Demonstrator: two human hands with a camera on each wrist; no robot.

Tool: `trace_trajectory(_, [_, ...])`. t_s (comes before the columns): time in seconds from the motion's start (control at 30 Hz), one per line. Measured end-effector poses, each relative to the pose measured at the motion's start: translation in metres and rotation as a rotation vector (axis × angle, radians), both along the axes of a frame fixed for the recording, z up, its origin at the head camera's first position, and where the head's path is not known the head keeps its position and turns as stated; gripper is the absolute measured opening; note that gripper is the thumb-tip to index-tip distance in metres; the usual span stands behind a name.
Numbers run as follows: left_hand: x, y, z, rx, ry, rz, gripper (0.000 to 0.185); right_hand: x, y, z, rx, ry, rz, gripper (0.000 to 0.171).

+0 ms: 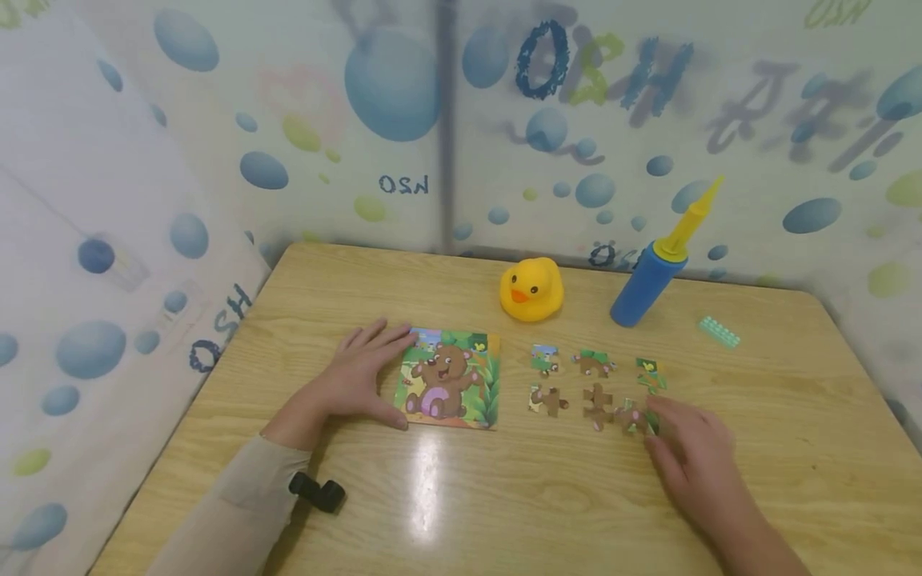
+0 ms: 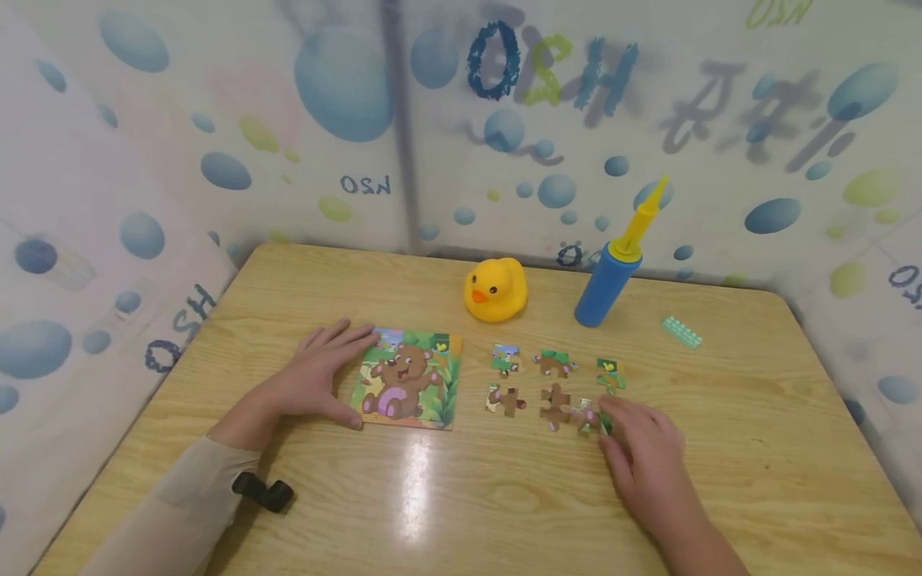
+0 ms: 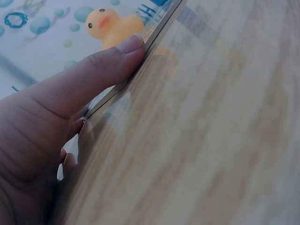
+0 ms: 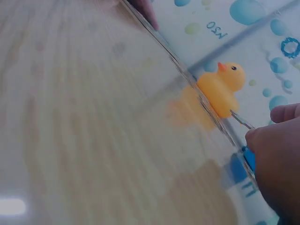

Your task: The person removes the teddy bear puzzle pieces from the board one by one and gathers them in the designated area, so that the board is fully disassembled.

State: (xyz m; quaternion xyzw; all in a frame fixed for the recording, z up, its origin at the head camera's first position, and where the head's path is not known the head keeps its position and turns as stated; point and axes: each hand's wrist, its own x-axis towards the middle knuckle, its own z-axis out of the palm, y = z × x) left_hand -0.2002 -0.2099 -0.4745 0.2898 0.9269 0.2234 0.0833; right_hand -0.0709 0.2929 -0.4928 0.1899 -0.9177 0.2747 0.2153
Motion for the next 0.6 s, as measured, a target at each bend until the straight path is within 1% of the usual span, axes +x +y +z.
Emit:
trace_trajectory(0.1, [0.0, 0.0, 0.0, 0.003, -0.001, 0.001, 0.142, 0.003, 0.009, 0.0, 0.011, -0.011, -0.017, 0.06])
trace_trajectory(0.27, [0.0, 0.0, 0.001, 0.0, -0.004, 0.005, 0.142, 0.006, 0.02, 0.002, 0.037, -0.063, -0.034, 0.059])
trace_trajectory(0.47, [0.0, 0.0, 0.002, 0.0, -0.002, 0.004, 0.142, 0.004, 0.023, 0.0, 0.038, -0.063, -0.026, 0.058])
trace_trajectory(0.6, [0.001, 0.0, 0.001, -0.006, -0.003, 0.001, 0.142, 0.005, 0.022, -0.001, 0.027, -0.087, -0.028, 0.056])
